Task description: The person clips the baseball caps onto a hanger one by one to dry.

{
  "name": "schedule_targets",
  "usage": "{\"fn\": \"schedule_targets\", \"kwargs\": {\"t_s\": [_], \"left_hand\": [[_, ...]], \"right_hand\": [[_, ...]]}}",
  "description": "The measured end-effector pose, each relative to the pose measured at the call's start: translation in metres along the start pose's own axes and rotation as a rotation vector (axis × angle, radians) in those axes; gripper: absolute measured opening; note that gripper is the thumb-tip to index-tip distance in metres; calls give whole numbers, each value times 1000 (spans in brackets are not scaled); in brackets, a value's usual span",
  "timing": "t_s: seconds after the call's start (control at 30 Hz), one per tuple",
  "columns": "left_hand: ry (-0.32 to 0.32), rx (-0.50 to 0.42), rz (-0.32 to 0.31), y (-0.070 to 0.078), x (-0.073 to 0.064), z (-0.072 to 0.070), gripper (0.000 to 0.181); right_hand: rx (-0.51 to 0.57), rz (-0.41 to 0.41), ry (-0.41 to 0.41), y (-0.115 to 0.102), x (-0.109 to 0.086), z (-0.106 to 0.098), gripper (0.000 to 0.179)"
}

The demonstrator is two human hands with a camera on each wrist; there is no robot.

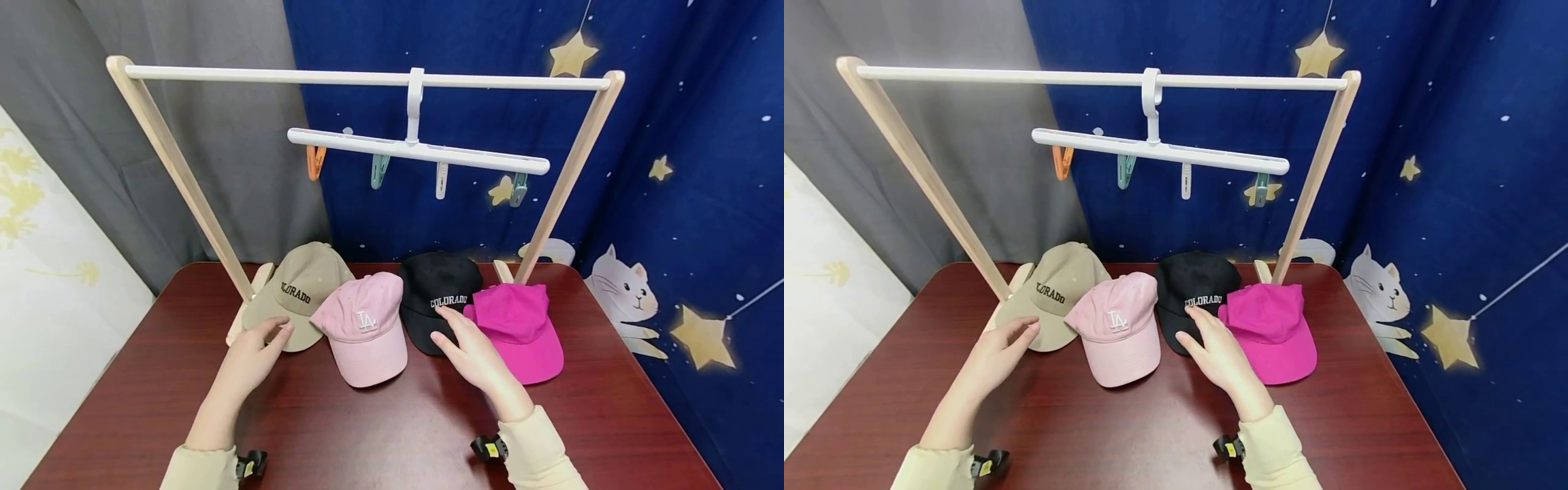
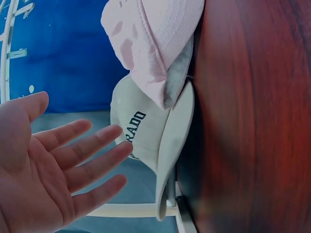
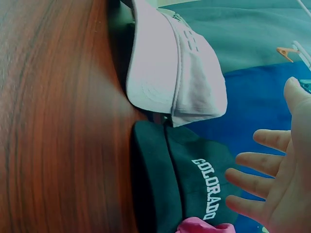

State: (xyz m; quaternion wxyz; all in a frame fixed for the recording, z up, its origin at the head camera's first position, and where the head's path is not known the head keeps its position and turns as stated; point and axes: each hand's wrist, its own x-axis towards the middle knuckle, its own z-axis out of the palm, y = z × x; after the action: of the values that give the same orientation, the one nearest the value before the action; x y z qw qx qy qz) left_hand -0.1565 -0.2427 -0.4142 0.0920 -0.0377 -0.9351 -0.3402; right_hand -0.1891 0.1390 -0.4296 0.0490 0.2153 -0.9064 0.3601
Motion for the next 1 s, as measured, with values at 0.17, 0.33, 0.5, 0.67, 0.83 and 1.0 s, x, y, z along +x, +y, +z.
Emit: {"fn": "schedule_targets", "kwargs": {"t_s": [0.17, 0.33, 0.5, 0.67, 0.83, 1.0], "left_hand": [[24, -34, -5, -3, -2, 6, 50], [52, -64, -21, -4, -4, 11, 49], [63, -83, -50, -4, -6, 16, 48], [71, -97, -78, -5, -7, 24, 48], [76, -112, -88, -5, -8, 32, 48], [80, -141, -104, -5, -7, 38, 47]], "right_hand": [[8, 5, -1, -1, 1, 6, 54], [14, 24, -10, 0, 3, 14, 55], [30, 43, -13, 0, 3, 21, 56], [29, 40, -16, 0, 2, 28, 56], [42, 46, -23, 2, 3, 33, 56], [50, 49, -32, 2, 4, 37, 56]]}}
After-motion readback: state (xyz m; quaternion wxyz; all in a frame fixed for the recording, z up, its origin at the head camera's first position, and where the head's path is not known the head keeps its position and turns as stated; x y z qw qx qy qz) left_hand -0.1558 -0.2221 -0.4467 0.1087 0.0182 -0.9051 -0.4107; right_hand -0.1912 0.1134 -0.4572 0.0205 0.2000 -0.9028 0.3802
